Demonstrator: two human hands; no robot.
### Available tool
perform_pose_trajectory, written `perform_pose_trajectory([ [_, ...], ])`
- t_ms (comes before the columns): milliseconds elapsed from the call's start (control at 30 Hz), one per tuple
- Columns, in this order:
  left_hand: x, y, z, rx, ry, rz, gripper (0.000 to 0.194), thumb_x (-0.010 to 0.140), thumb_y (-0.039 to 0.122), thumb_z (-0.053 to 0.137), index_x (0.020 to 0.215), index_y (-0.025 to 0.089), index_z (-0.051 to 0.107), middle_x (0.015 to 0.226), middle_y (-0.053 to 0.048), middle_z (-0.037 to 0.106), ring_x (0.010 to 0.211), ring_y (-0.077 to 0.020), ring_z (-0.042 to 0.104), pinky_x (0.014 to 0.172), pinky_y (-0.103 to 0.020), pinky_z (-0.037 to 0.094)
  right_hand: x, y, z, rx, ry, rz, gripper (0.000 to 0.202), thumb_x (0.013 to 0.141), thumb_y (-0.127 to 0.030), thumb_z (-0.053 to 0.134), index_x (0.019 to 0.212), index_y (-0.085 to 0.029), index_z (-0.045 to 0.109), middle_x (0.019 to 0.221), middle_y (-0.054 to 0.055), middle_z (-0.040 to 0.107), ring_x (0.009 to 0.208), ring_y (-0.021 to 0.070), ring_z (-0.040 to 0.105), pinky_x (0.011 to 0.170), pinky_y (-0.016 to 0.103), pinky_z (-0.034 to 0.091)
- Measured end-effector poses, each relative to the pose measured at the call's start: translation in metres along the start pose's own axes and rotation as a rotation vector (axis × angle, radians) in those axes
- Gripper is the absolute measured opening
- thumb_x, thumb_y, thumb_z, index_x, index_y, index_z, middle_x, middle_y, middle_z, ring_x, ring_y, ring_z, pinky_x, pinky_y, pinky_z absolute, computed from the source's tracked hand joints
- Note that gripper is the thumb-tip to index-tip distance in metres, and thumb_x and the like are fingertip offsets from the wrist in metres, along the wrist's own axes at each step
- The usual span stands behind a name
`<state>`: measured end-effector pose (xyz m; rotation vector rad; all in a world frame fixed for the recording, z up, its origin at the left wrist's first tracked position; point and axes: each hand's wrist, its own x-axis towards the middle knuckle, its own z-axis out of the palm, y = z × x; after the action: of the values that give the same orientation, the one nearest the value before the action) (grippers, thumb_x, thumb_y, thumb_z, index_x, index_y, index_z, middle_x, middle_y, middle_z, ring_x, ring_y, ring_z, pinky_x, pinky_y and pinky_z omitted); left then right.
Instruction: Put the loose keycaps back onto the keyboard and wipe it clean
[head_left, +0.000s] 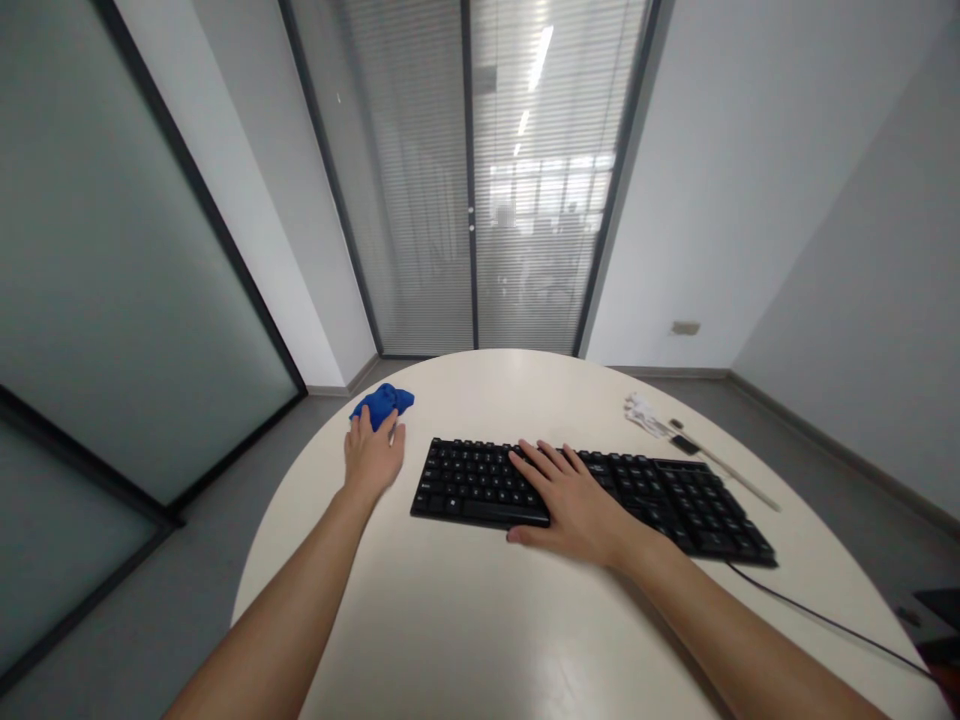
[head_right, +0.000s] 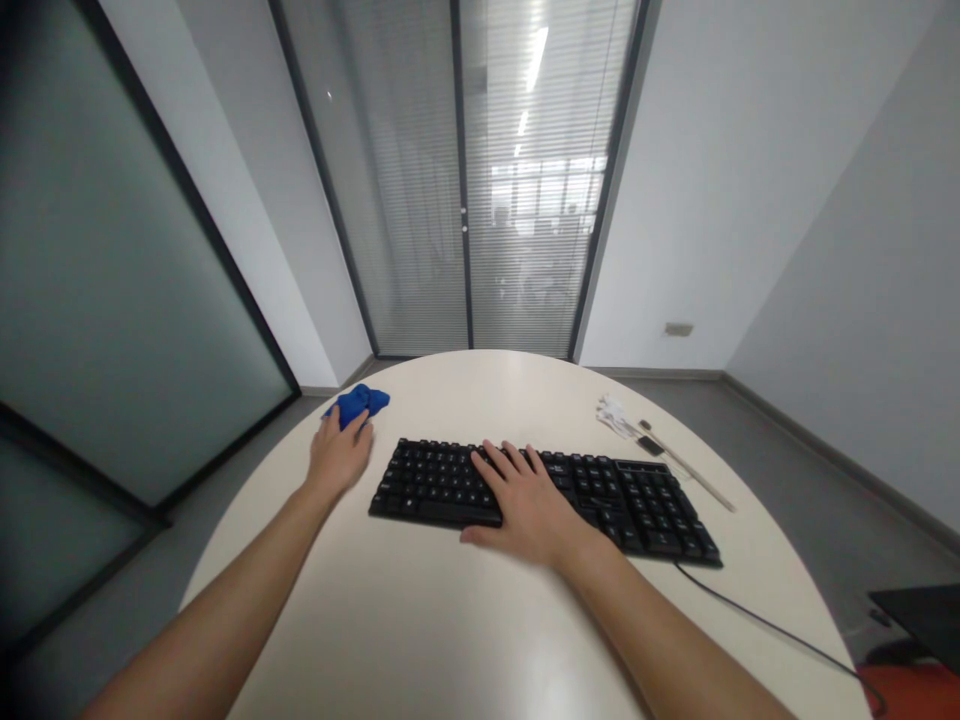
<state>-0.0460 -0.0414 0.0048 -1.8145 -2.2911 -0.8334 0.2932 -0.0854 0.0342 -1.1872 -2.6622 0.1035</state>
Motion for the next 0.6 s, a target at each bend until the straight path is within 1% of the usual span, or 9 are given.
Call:
perform_pose_trajectory([
  [100,0.0,-0.002,0.009,0.107,-0.09,-0.027,0.056,0.101,0.046,0.039,0.145,0.014,0.052,0.16,-0.02,0.033,0.145,-0.0417,0.033,0.115,-0.058,0.03,0.0,0.0,0.001,0.008,0.005,0.003,0.105,0.079,-0.082,0.055,0.157,-0.016,0.033,0.163,0.017,0.026,0.148,0.0444,0.026,0.119,0.066,0.018],
  [167,0.0,-0.001,0.013,0.179,-0.11,-0.014,0.056,0.101,0.042,0.038,0.145,0.01,0.052,0.158,-0.021,0.036,0.144,-0.0395,0.035,0.115,-0.055,0.032,0.0,0.001,0.002,0.013,0.01,0.005,0.104,0.079,-0.081,0.056,0.157,-0.016,0.033,0.163,0.017,0.026,0.148,0.0446,0.026,0.119,0.066,0.018],
  [300,0.001,0.004,0.011,0.185,-0.099,0.127,0.05,0.101,0.036,0.036,0.135,0.008,0.06,0.149,-0.021,0.048,0.139,-0.0335,0.044,0.116,-0.047,0.035,-0.001,0.002,0.005,0.016,0.024,-0.001,0.105,0.079,-0.081,0.056,0.157,-0.016,0.032,0.163,0.017,0.027,0.147,0.0447,0.026,0.12,0.065,0.018],
  [367,0.001,0.009,0.005,0.127,-0.085,0.189,0.044,0.101,0.033,0.036,0.122,0.011,0.069,0.142,-0.017,0.056,0.132,-0.0296,0.052,0.113,-0.041,0.039,-0.001,0.004,0.006,0.023,0.039,-0.01,0.104,0.078,-0.08,0.058,0.157,-0.017,0.032,0.162,0.017,0.028,0.147,0.0449,0.027,0.119,0.065,0.019],
  [433,-0.001,0.015,-0.001,0.075,-0.073,0.207,0.04,0.101,0.031,0.037,0.102,0.017,0.075,0.132,-0.012,0.064,0.119,-0.0272,0.061,0.105,-0.038,0.046,-0.001,0.004,0.007,0.03,0.055,-0.016,0.103,0.078,-0.08,0.059,0.158,-0.018,0.032,0.162,0.017,0.029,0.147,0.0451,0.028,0.119,0.066,0.02],
  [500,-0.003,0.021,-0.007,0.063,-0.071,0.176,0.04,0.1,0.035,0.04,0.086,0.019,0.074,0.116,-0.01,0.071,0.104,-0.0268,0.067,0.093,-0.038,0.051,-0.001,0.005,0.008,0.031,0.064,-0.016,0.103,0.078,-0.079,0.059,0.157,-0.018,0.033,0.162,0.017,0.029,0.147,0.0453,0.028,0.118,0.067,0.02],
  [533,-0.004,0.024,-0.01,0.068,-0.071,0.143,0.039,0.1,0.039,0.042,0.083,0.02,0.072,0.107,-0.009,0.072,0.097,-0.0272,0.068,0.087,-0.038,0.052,-0.001,0.005,0.008,0.031,0.066,-0.016,0.103,0.078,-0.079,0.059,0.157,-0.018,0.034,0.162,0.018,0.029,0.146,0.0453,0.028,0.118,0.067,0.02],
  [567,-0.005,0.026,-0.012,0.071,-0.069,0.107,0.038,0.099,0.043,0.044,0.085,0.021,0.072,0.101,-0.008,0.073,0.092,-0.0275,0.068,0.082,-0.038,0.052,-0.001,0.004,0.008,0.031,0.069,-0.017,0.103,0.078,-0.08,0.059,0.157,-0.018,0.034,0.162,0.018,0.03,0.146,0.0453,0.028,0.118,0.067,0.02],
  [600,-0.006,0.028,-0.014,0.068,-0.063,0.076,0.036,0.098,0.047,0.047,0.092,0.021,0.072,0.098,-0.008,0.073,0.09,-0.0276,0.068,0.079,-0.038,0.052,-0.001,0.004,0.008,0.032,0.071,-0.018,0.103,0.078,-0.08,0.059,0.157,-0.018,0.034,0.161,0.018,0.03,0.146,0.0454,0.028,0.118,0.068,0.02],
])
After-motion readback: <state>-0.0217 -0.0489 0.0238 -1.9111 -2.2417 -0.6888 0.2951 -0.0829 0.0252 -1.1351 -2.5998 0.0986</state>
